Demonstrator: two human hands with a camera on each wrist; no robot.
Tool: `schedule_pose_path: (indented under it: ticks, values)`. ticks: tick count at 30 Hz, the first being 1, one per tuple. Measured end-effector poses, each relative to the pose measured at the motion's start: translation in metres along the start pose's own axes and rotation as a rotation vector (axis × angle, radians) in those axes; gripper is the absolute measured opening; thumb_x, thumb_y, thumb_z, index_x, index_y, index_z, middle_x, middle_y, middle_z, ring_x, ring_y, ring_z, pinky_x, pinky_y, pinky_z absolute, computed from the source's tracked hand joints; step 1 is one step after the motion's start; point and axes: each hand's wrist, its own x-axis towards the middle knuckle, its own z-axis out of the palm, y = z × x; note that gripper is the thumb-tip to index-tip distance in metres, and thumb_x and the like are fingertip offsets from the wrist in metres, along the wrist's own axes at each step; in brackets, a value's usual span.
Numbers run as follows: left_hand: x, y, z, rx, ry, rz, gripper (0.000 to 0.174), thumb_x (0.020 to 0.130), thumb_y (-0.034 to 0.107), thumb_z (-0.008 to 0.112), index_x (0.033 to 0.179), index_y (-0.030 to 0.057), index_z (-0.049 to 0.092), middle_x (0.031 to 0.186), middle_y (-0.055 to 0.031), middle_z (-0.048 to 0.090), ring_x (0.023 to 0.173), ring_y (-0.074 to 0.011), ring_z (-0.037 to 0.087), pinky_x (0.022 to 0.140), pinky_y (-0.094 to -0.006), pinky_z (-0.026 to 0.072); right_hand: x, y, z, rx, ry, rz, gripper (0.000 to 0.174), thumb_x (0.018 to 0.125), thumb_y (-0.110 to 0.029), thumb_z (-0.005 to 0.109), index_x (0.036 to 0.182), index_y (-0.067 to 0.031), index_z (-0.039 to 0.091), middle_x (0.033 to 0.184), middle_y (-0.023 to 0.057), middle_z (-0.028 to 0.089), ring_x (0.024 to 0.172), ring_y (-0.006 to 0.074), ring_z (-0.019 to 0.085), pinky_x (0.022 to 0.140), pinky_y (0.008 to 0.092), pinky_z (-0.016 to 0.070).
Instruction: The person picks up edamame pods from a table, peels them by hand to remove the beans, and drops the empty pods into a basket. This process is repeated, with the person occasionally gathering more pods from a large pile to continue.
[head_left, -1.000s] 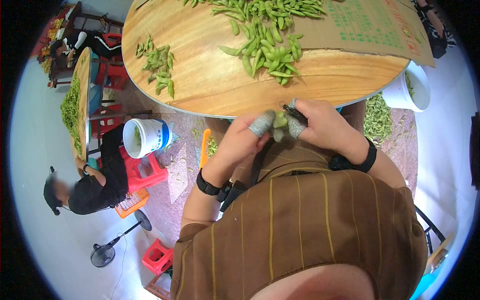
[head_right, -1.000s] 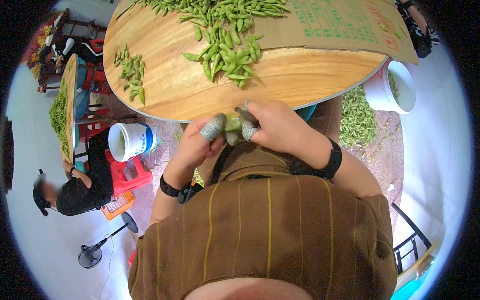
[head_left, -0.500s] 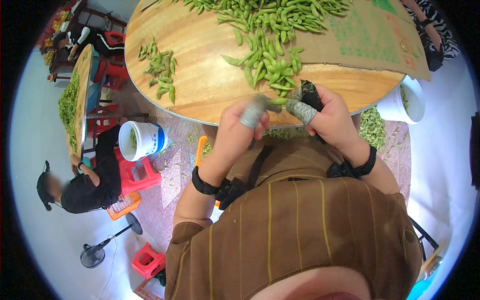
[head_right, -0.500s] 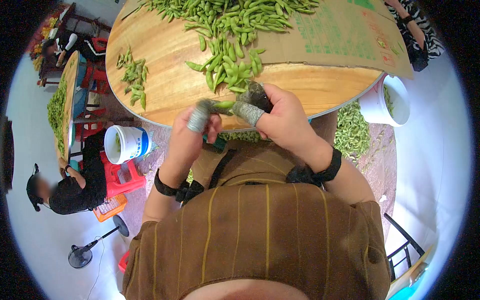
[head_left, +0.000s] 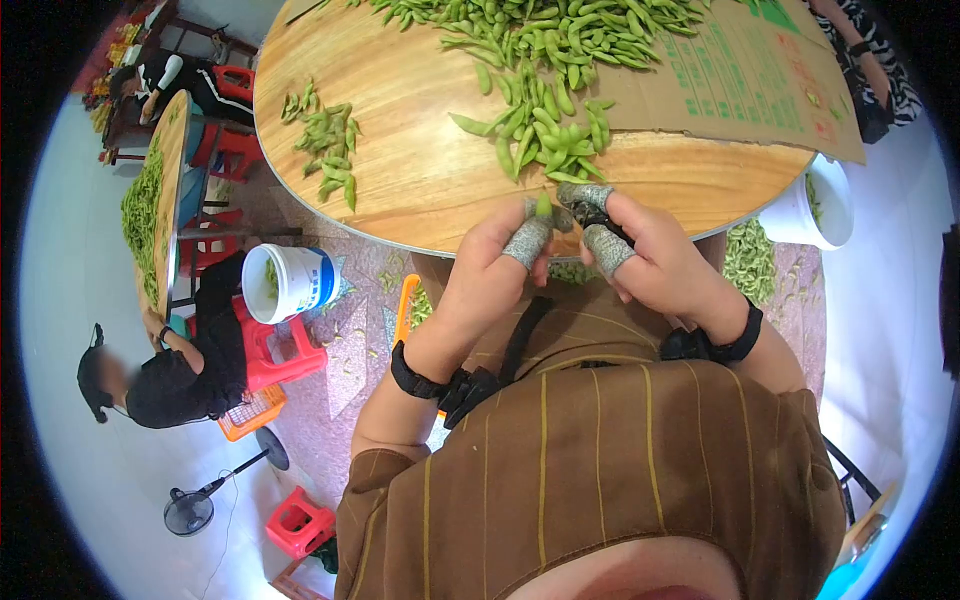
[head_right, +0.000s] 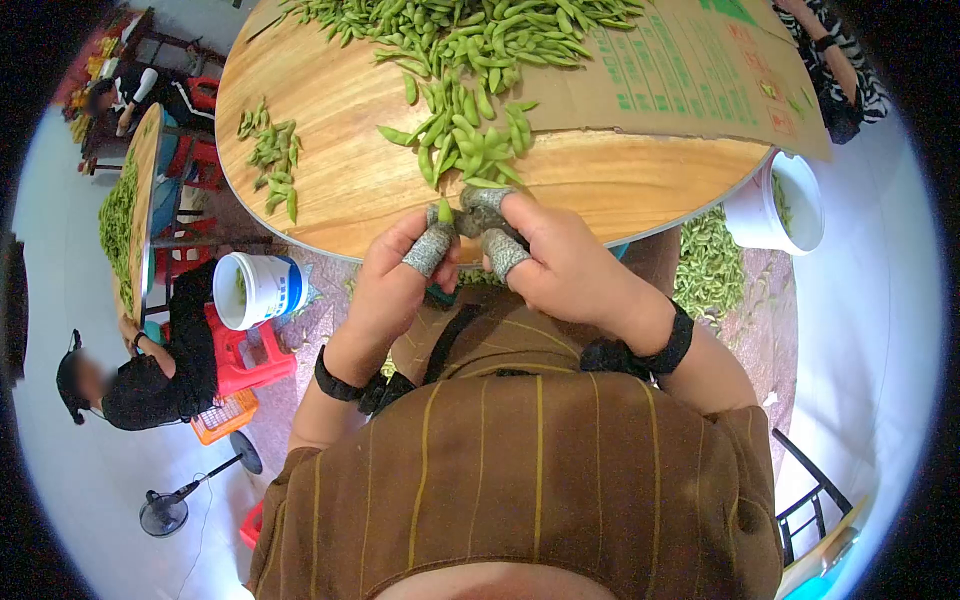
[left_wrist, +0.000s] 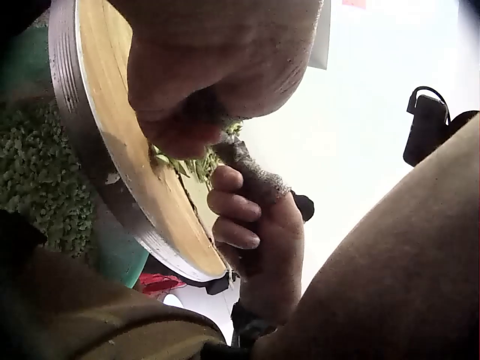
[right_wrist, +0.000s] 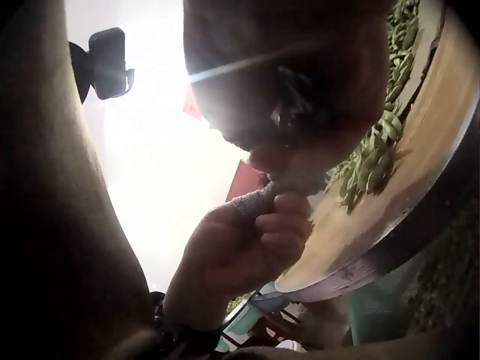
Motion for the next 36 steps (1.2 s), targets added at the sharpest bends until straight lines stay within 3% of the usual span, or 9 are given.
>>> schedule_pose_path:
  ticks: [7,10,13,15,25,27,30,35,36]
  values:
    - [0.0,0.001,0.003,0.198,-0.063,-0.036,0.008,0.091,0.007,0.049,0.092,0.004,0.057,0.07,0.0023,0.053,0.057,-0.0074,0.048,0.053,-0.0211,0.0393,0.01,0.031,0.002,-0.043,0.023,-0.283,0.024,0.079,-0.005,0.052,0.102,0.0009,0.052,0.078,0.0142,0.055,0.072,0.0224,0.056,0.067,0.0334,0.0456]
    - [-0.002,0.007,0.008,0.547,0.032,0.146,0.01,0.089,0.006,0.049,0.085,0.0018,0.057,0.065,-0.0029,0.053,0.06,-0.0106,0.052,0.055,-0.0292,0.0435,0.009,0.026,0.0,-0.15,0.03,-0.426,0.027,0.089,-0.007,0.048,0.115,-0.0052,0.053,0.083,-0.0017,0.057,0.057,0.0011,0.045,0.046,0.0181,0.0347]
    - [-0.001,0.011,0.008,0.778,0.072,0.361,0.007,0.087,0.006,0.052,0.085,0.0008,0.056,0.066,-0.01,0.055,0.06,-0.0204,0.055,0.056,-0.0328,0.044,-0.003,-0.003,-0.01,0.163,-0.088,-0.029,0.028,0.08,-0.004,0.049,0.107,-0.0038,0.053,0.081,0.004,0.056,0.066,0.013,0.052,0.059,0.0274,0.0441]
    - [-0.003,0.015,0.007,0.439,0.022,0.098,0.005,0.083,0.004,0.053,0.085,0.0011,0.056,0.069,-0.0143,0.057,0.063,-0.0309,0.058,0.057,-0.0348,0.0449,-0.005,-0.01,-0.014,0.371,-0.179,0.151,0.039,0.081,-0.005,0.046,0.12,-0.0091,0.051,0.083,-0.0012,0.055,0.057,0.0065,0.046,0.049,0.0212,0.0395]
    - [0.013,-0.008,0.0,1.137,0.165,0.796,0.004,0.088,0.006,0.054,0.089,0.0025,0.055,0.061,-0.01,0.05,0.055,-0.028,0.051,0.049,-0.0333,0.0415,0.012,0.013,-0.007,0.501,-0.18,0.142,0.048,0.086,-0.002,0.04,0.133,-0.0133,0.045,0.083,-0.0013,0.054,0.053,0.0026,0.041,0.044,0.0166,0.0343]
    - [0.005,-0.004,-0.002,0.179,-0.067,0.024,0.01,0.094,0.013,0.051,0.094,0.0031,0.055,0.058,-0.0019,0.045,0.048,-0.0158,0.046,0.044,-0.0288,0.0368,0.011,0.014,-0.007,0.596,-0.253,0.145,0.046,0.087,-0.003,0.041,0.132,-0.013,0.045,0.082,-0.0008,0.054,0.053,0.003,0.041,0.044,0.0163,0.0342]
    - [0.009,-0.019,-0.015,-0.66,-0.334,-0.185,0.018,0.097,0.021,0.048,0.099,0.0039,0.055,0.059,0.0024,0.044,0.046,-0.0064,0.038,0.042,-0.0227,0.0321,0.009,0.026,-0.003,0.645,-0.288,0.093,0.044,0.089,-0.005,0.042,0.132,-0.0125,0.046,0.081,-0.0015,0.054,0.053,0.0026,0.041,0.044,0.0163,0.0341]
    - [0.008,-0.03,-0.015,-0.834,-0.403,-0.298,0.019,0.097,0.02,0.049,0.103,0.0039,0.056,0.063,0.0008,0.048,0.047,-0.0063,0.039,0.044,-0.0217,0.0337,0.003,0.033,0.0,0.497,-0.244,0.099,0.043,0.087,-0.004,0.044,0.129,-0.0108,0.048,0.084,-0.0017,0.055,0.057,0.0039,0.045,0.048,0.018,0.0375]
    - [0.005,-0.026,-0.013,-0.434,-0.279,-0.277,0.015,0.094,0.017,0.052,0.1,0.0035,0.057,0.064,-0.0025,0.051,0.049,-0.0112,0.044,0.046,-0.0251,0.0374,0.003,0.033,-0.001,0.474,-0.234,0.147,0.042,0.087,-0.003,0.045,0.128,-0.0093,0.049,0.086,-0.0012,0.056,0.061,0.0064,0.05,0.052,0.02,0.0424]
